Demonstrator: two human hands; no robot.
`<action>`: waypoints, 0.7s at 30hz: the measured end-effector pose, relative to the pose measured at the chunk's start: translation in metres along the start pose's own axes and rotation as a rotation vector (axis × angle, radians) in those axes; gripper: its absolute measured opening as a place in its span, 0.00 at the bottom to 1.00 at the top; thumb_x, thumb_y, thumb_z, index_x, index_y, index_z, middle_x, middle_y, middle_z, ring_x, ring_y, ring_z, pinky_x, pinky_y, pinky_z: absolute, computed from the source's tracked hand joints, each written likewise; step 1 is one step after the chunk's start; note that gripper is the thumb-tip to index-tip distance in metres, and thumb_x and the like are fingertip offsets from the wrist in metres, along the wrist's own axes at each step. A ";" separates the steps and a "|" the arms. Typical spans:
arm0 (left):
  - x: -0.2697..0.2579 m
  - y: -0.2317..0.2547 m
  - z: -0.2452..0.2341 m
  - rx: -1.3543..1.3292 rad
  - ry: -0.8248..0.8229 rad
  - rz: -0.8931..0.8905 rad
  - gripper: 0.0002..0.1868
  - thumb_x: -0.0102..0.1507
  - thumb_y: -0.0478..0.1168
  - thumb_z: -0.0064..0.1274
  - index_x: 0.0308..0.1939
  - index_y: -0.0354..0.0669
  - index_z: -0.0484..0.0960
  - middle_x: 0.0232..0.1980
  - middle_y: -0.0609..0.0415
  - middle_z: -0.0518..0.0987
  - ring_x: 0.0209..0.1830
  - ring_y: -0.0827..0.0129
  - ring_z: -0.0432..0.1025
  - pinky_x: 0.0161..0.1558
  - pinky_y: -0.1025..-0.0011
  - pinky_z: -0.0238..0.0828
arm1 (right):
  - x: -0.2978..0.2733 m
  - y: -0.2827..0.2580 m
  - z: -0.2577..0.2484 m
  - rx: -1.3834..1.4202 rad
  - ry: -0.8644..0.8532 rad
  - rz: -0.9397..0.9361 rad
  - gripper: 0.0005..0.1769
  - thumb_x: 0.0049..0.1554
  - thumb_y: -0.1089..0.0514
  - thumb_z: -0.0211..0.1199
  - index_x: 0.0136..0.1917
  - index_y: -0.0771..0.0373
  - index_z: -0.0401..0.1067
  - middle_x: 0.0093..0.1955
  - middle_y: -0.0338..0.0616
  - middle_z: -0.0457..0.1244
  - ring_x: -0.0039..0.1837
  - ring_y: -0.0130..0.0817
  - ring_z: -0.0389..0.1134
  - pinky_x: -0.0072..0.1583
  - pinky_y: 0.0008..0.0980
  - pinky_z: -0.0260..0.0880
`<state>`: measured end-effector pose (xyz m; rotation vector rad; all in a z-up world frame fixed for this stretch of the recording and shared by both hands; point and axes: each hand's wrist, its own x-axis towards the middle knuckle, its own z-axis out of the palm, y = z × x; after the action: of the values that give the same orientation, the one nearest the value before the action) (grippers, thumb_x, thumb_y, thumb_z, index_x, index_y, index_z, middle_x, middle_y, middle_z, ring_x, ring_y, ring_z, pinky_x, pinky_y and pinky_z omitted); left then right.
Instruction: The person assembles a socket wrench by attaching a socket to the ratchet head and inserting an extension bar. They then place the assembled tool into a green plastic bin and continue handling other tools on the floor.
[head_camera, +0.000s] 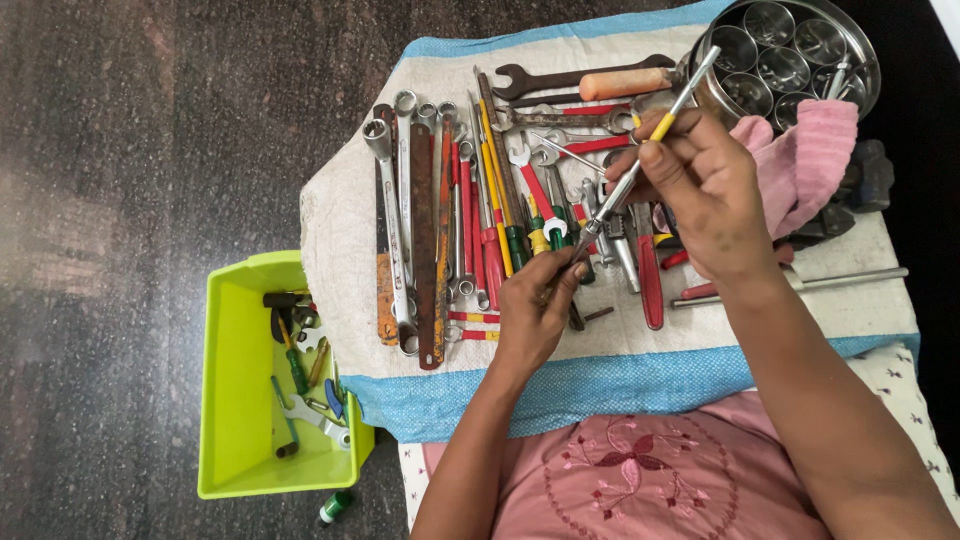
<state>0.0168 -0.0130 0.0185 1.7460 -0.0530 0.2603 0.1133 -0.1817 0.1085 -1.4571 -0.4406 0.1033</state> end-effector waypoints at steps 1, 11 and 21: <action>0.000 0.000 0.000 -0.004 -0.002 -0.003 0.10 0.68 0.37 0.57 0.52 0.37 0.83 0.30 0.55 0.74 0.26 0.75 0.65 0.29 0.72 0.62 | -0.001 -0.002 0.002 -0.028 -0.004 -0.026 0.10 0.72 0.57 0.55 0.63 0.63 0.64 0.52 0.45 0.68 0.55 0.29 0.72 0.56 0.31 0.78; 0.000 -0.005 -0.005 -0.082 0.028 -0.016 0.11 0.69 0.38 0.56 0.52 0.36 0.84 0.31 0.57 0.73 0.28 0.79 0.62 0.30 0.74 0.59 | -0.004 -0.008 -0.033 -0.173 -0.045 0.065 0.33 0.68 0.60 0.58 0.83 0.65 0.52 0.46 0.54 0.69 0.44 0.35 0.72 0.48 0.33 0.77; -0.003 -0.004 -0.002 -0.099 0.011 -0.037 0.11 0.69 0.37 0.56 0.53 0.38 0.84 0.31 0.56 0.75 0.28 0.78 0.65 0.30 0.74 0.63 | -0.008 0.022 -0.073 0.453 -0.141 0.189 0.12 0.70 0.59 0.62 0.58 0.72 0.72 0.45 0.54 0.70 0.45 0.36 0.74 0.39 0.23 0.70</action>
<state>0.0146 -0.0101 0.0144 1.6458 -0.0250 0.2368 0.1355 -0.2496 0.0815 -1.0445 -0.3639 0.4324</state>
